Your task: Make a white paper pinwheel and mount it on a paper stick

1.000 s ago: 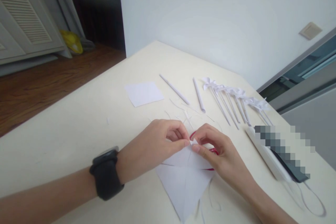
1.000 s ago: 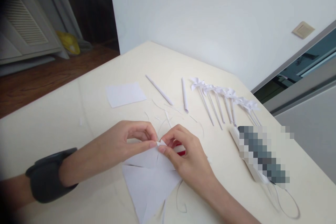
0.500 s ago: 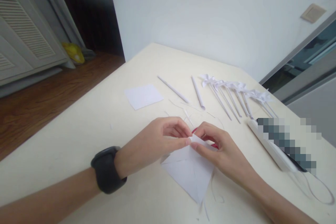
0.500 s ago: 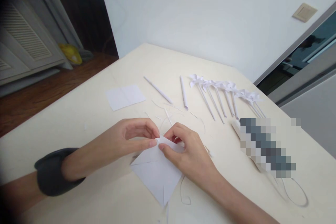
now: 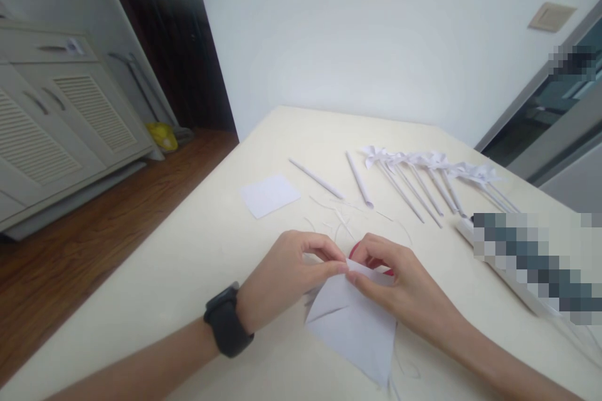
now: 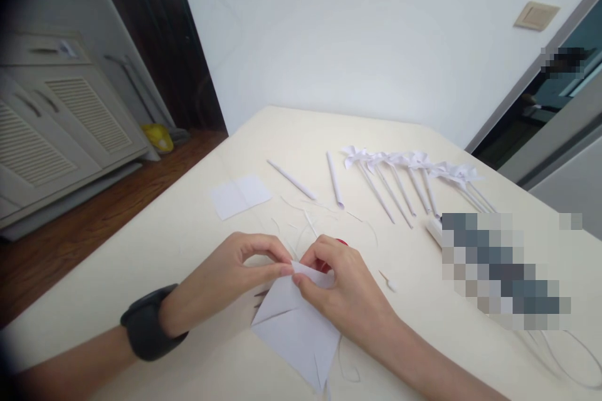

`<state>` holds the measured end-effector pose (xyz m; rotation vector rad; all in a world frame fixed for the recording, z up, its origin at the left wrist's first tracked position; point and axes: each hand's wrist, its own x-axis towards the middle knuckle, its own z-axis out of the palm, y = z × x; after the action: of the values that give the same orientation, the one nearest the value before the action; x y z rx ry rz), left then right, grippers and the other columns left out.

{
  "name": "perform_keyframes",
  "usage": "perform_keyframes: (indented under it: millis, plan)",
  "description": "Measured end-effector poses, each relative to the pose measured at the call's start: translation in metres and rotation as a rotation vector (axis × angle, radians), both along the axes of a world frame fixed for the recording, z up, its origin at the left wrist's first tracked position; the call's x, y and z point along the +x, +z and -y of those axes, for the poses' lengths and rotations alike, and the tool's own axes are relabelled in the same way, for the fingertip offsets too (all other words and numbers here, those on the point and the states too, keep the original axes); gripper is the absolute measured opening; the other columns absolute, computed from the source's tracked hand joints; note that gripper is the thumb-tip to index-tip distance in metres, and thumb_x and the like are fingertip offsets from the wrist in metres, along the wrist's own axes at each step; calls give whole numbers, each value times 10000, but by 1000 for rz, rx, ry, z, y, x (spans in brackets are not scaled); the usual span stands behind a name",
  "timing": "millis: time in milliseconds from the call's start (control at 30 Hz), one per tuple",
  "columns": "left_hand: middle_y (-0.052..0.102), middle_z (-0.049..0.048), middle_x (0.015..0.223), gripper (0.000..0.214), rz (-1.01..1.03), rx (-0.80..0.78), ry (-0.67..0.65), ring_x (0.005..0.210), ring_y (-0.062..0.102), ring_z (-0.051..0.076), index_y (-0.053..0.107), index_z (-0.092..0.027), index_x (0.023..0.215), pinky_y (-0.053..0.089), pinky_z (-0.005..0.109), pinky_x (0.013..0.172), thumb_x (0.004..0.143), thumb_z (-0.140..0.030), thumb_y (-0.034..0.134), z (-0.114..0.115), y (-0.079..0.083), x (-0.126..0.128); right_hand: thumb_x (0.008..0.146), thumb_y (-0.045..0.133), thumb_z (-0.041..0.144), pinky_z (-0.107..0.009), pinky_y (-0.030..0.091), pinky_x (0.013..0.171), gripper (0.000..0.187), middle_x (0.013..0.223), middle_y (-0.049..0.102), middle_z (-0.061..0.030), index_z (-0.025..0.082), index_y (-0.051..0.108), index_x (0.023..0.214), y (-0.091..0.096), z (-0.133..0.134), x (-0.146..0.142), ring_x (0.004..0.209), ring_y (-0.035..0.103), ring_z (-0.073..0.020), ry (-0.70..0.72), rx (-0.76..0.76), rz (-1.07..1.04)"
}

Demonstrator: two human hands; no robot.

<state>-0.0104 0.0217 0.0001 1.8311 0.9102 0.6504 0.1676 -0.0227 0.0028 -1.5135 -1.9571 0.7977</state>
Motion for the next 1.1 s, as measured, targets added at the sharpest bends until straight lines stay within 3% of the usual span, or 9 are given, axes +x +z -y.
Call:
perform_keyframes:
  millis: [567,900,1100]
  plan:
    - [636,29,808,140,59,-42,26,810,596,168,604,-164,777,459,268,751,771,-295,556,3,0,6,764,512,191,-260,388,582,87,700,551,12,187,525,678,-2,0,1,656,509,-129,-48,135,-61]
    - [641,14,762,141,-48,51,18,766,596,165,612,-168,736,450,266,741,784,-277,536,3,3,6,783,537,263,-234,425,543,83,756,560,-2,199,551,734,2,3,3,661,523,-122,-11,43,-113]
    - [645,7,771,150,-102,53,-18,760,593,155,619,-173,747,447,256,729,791,-285,531,5,2,8,782,531,205,-222,425,543,84,742,563,2,197,559,703,-1,-2,5,661,522,-113,-12,35,-104]
